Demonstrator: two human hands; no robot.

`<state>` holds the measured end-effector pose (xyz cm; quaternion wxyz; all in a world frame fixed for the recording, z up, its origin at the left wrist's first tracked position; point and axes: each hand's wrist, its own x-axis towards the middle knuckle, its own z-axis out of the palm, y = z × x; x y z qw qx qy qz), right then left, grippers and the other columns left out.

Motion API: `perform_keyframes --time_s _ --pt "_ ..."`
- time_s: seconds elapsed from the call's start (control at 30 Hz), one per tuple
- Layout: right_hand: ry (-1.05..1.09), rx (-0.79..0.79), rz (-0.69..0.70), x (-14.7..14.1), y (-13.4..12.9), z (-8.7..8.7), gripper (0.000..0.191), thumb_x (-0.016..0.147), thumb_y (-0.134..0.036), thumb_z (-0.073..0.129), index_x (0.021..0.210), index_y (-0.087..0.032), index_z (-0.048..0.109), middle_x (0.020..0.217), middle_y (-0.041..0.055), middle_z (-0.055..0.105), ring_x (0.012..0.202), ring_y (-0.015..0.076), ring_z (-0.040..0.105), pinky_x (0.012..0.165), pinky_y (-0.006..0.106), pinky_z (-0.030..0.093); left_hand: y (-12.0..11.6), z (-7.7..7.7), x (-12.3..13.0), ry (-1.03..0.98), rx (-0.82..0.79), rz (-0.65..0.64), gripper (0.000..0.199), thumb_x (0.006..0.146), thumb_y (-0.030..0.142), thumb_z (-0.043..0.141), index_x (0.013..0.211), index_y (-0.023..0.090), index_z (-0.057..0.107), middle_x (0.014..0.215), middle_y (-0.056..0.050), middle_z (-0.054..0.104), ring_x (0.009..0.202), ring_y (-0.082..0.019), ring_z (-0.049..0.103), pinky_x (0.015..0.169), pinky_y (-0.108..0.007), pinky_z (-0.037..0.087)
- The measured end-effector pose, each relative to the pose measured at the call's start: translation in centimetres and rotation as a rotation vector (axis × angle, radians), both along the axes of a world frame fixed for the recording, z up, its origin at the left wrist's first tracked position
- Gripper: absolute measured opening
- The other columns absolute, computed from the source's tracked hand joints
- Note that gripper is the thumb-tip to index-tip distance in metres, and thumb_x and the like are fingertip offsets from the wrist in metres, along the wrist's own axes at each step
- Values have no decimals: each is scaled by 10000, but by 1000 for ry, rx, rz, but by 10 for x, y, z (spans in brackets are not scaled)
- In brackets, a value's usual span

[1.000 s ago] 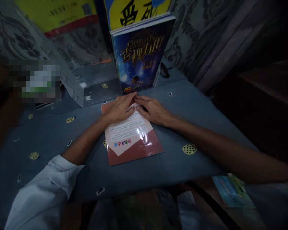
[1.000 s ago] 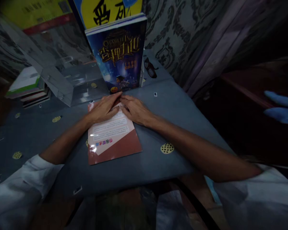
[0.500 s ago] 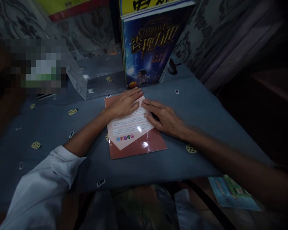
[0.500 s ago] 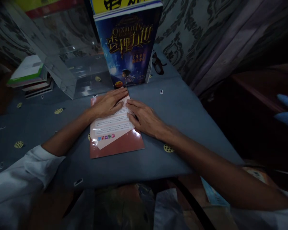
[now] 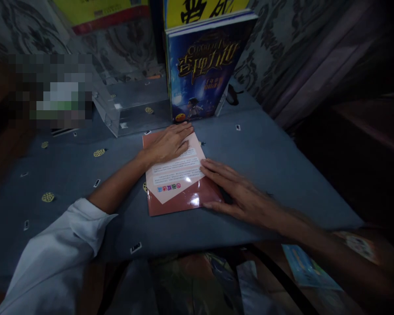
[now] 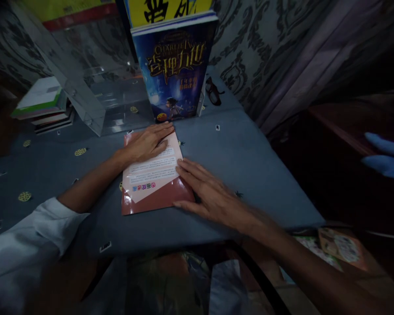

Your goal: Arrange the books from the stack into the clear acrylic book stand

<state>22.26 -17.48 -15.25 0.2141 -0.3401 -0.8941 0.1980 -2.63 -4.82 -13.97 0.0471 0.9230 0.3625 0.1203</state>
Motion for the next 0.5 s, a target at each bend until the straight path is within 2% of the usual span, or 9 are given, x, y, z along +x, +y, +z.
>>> perform_keyframes --time_s 0.13,0.3,0.5 --pt "17 -31 34 7 -8 -1 780 959 -511 601 1609 -263 248 1645 126 328 1512 300 309 1197 543 366 -1 -1 0 -27 23 8 504 993 280 392 1449 92 498 1535 -155 494 1459 -258 420 1218 -477 320" --pt "42 -47 3 6 -6 -3 726 941 -501 634 1568 -260 360 1602 132 409 1483 315 367 1175 574 386 -4 -2 1 -27 24 -3 506 997 271 371 1451 88 500 1530 -156 499 1455 -267 427 1214 -499 328" --pt "31 -49 -31 4 -5 -1 698 920 -505 661 1530 -263 424 1563 134 466 1443 326 429 1170 600 376 -29 1 9 -15 -37 -50 513 1007 270 381 1459 49 477 1571 -186 430 1495 -255 361 1226 -455 314"
